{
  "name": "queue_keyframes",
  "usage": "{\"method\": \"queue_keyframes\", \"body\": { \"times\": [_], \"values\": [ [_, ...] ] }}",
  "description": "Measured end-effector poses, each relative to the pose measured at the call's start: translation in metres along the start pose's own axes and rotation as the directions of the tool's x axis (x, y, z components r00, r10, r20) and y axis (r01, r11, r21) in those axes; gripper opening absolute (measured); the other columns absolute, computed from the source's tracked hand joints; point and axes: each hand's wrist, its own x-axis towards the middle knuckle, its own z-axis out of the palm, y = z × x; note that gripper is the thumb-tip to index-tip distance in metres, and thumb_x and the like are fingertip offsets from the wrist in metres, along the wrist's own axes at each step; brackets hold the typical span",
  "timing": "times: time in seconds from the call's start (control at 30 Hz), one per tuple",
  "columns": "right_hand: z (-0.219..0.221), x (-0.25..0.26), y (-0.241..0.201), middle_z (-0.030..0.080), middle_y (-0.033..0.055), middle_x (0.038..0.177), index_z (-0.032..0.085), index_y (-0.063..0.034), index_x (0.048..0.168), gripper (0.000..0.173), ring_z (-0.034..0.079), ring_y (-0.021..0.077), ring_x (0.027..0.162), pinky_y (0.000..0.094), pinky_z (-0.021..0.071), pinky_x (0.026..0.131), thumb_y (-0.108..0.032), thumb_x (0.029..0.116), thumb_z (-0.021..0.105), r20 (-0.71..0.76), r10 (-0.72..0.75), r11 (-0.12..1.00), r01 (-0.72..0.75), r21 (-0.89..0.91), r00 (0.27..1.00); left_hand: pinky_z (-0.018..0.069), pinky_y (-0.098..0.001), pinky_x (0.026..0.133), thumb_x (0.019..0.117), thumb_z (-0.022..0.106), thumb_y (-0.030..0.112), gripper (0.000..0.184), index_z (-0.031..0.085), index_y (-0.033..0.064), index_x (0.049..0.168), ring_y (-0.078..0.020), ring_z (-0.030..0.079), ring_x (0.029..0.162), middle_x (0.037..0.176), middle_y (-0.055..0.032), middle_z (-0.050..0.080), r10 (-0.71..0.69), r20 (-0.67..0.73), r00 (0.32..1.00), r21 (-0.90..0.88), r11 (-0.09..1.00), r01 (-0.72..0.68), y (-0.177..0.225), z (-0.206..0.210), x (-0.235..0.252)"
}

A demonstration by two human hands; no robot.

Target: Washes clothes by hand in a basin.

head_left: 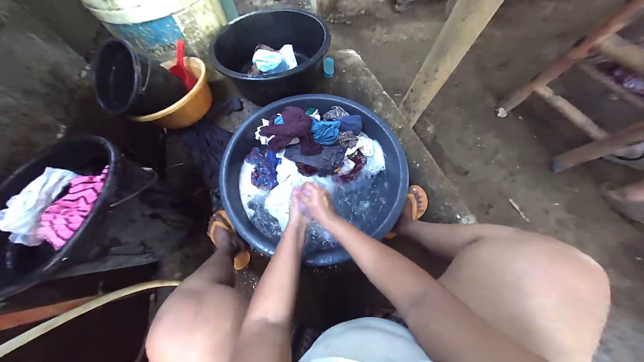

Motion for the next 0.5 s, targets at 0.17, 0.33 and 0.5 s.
{"method": "queue_keyframes", "body": {
  "times": [0.17, 0.33, 0.5],
  "values": [
    [-0.043, 0.044, 0.092, 0.065, 0.0269, 0.126, 0.067, 0.0031, 0.122, 0.037, 0.062, 0.0434, 0.121, 0.0612, 0.0476, 0.103, -0.029, 0.1064, 0.056, -0.204, 0.051, 0.994, -0.070, -0.088, 0.978, 0.0517, -0.0307, 0.062, 0.1117, 0.035, 0.042, 0.044, 0.061, 0.0079, 0.119, -0.0130, 0.058, 0.066, 0.080, -0.0040, 0.061, -0.140, 0.139, 0.980, 0.494, 0.868, 0.054, 0.070, 0.003, -0.015],
    [-0.044, 0.031, 0.134, 0.051, 0.0317, 0.144, 0.062, -0.0041, 0.135, 0.037, 0.047, 0.0536, 0.134, 0.0706, 0.0400, 0.106, -0.011, 0.0987, 0.062, -0.092, 0.350, 0.901, -0.362, -0.240, 0.932, 0.0527, -0.0380, 0.071, 0.1061, 0.052, 0.017, 0.028, 0.058, -0.0027, 0.125, -0.0186, 0.060, 0.075, 0.094, -0.0139, 0.064, -0.143, 0.111, 0.983, 0.853, 0.522, -0.020, 0.068, -0.034, 0.014],
    [0.024, 0.023, 0.148, 0.007, 0.0223, 0.172, 0.025, -0.0268, 0.165, 0.082, -0.003, 0.0583, 0.153, 0.0876, 0.0121, 0.108, -0.017, 0.0953, 0.068, 0.202, 0.403, 0.830, -0.264, -0.492, 0.893, 0.0471, -0.0580, 0.103, 0.0998, 0.063, 0.024, 0.046, 0.057, -0.0098, 0.130, -0.0409, 0.061, 0.120, 0.128, -0.0311, 0.060, -0.320, -0.015, 0.947, 0.997, 0.073, 0.040, -0.011, -0.041, 0.054]
  ]
}}
